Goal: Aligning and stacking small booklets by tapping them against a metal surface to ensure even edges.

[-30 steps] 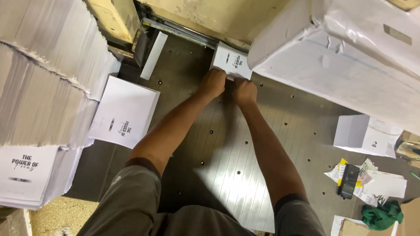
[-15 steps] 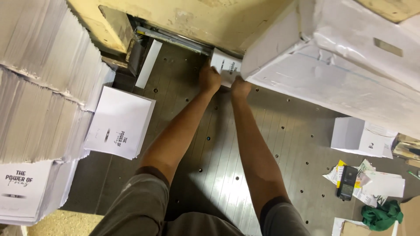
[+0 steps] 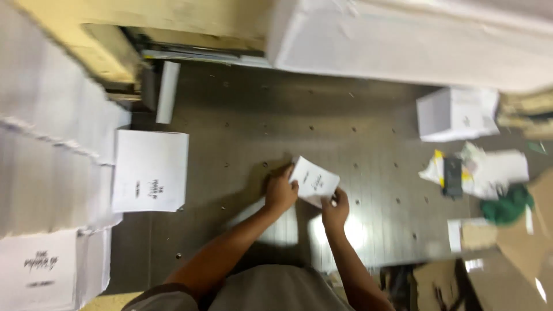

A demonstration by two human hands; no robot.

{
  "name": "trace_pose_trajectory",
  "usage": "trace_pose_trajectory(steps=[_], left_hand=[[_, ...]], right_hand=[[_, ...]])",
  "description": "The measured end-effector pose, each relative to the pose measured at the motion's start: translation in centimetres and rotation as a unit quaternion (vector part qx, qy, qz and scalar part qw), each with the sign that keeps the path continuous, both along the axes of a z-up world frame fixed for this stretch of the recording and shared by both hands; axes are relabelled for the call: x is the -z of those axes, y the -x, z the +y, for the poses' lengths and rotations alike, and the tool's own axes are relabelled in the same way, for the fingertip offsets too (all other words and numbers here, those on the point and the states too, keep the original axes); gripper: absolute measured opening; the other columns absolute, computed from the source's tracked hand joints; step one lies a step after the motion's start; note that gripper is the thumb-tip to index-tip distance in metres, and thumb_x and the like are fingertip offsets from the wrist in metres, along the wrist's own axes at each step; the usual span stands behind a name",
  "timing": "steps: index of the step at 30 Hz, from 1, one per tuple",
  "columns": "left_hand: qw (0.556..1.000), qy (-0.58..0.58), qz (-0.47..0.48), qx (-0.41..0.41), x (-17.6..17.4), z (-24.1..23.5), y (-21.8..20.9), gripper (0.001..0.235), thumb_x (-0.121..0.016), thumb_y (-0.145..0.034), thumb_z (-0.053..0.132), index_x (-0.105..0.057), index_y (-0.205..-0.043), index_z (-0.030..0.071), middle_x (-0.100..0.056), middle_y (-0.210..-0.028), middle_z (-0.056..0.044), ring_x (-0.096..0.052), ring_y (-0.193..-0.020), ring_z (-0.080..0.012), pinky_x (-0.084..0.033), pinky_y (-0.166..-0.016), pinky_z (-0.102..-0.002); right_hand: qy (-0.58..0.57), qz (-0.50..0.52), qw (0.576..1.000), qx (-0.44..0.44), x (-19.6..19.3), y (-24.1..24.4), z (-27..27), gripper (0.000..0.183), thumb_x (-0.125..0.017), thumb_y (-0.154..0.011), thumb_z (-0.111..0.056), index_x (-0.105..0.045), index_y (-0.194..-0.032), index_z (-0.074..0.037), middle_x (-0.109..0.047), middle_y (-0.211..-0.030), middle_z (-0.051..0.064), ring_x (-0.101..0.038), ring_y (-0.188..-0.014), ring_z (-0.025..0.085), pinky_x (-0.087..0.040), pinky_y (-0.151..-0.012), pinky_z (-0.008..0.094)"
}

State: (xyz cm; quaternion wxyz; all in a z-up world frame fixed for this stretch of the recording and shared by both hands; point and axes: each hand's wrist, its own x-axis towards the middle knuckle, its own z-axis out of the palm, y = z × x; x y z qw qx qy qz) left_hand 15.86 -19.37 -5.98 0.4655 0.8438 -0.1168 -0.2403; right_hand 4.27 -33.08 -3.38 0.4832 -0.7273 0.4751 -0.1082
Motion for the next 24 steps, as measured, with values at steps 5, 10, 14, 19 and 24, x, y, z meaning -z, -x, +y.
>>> trace_pose_trajectory(steps=[5, 10, 14, 19, 24], left_hand=[[0.978, 0.032, -0.013, 0.205, -0.5, -2.9, 8.8, 0.054, -0.065, -0.092, 0.012, -0.058, -0.145, 0.004, -0.063, -0.142, -0.017, -0.055, -0.134, -0.0353, -0.044, -0.113, -0.046], [0.943, 0.112, -0.066, 0.308, 0.2, -4.9, 14.5, 0.063, -0.062, -0.087, -0.008, -0.050, -0.148, 0.000, -0.055, -0.150, -0.018, -0.049, -0.139, -0.0347, -0.037, -0.120, -0.043], [0.947, 0.048, 0.037, 0.317, -3.0, -4.4, 14.9, 0.060, -0.061, -0.094, 0.000, -0.046, -0.151, 0.012, -0.055, -0.145, -0.018, -0.053, -0.132, -0.0369, -0.046, -0.109, -0.049], [0.972, 0.010, -0.091, 0.217, -3.1, -2.8, 14.0, 0.043, -0.090, -0.080, 0.017, -0.052, -0.098, 0.013, -0.061, -0.110, -0.007, -0.062, -0.102, -0.0291, -0.051, -0.074, -0.045], [0.753, 0.101, 0.623, 0.186, -3.0, -2.6, 11.2, 0.105, -0.024, -0.095, 0.085, -0.073, -0.118, -0.005, -0.080, -0.101, -0.022, -0.080, -0.083, -0.0288, -0.067, -0.075, -0.041]], right_hand=[[-0.034, 0.116, 0.970, 0.210, -3.2, 13.8, 2.4, 0.102, -0.086, -0.074, -0.028, -0.035, -0.154, 0.008, -0.045, -0.149, 0.030, -0.047, -0.138, 0.045, -0.042, -0.114, 0.055], [-0.187, 0.139, 0.892, 0.386, -2.4, 20.7, 3.2, 0.112, -0.080, -0.072, -0.048, -0.033, -0.153, 0.013, -0.050, -0.147, 0.025, -0.057, -0.123, 0.038, -0.048, -0.092, 0.046], [-0.385, -0.153, 0.845, 0.339, -0.8, 22.7, 3.0, 0.050, -0.069, -0.087, -0.019, -0.059, -0.133, 0.000, -0.069, -0.124, 0.016, -0.066, -0.105, 0.033, -0.053, -0.088, 0.043], [-0.263, -0.040, 0.894, 0.361, -5.7, 20.8, 1.0, 0.026, -0.079, -0.081, -0.007, -0.071, -0.105, -0.001, -0.076, -0.091, 0.017, -0.060, -0.066, 0.023, -0.041, -0.056, 0.031], [-0.025, 0.021, 0.992, 0.123, -12.0, 18.8, -2.6, 0.048, -0.098, -0.066, -0.012, -0.068, -0.102, -0.001, -0.078, -0.088, 0.016, -0.070, -0.076, 0.022, -0.052, -0.068, 0.030]])
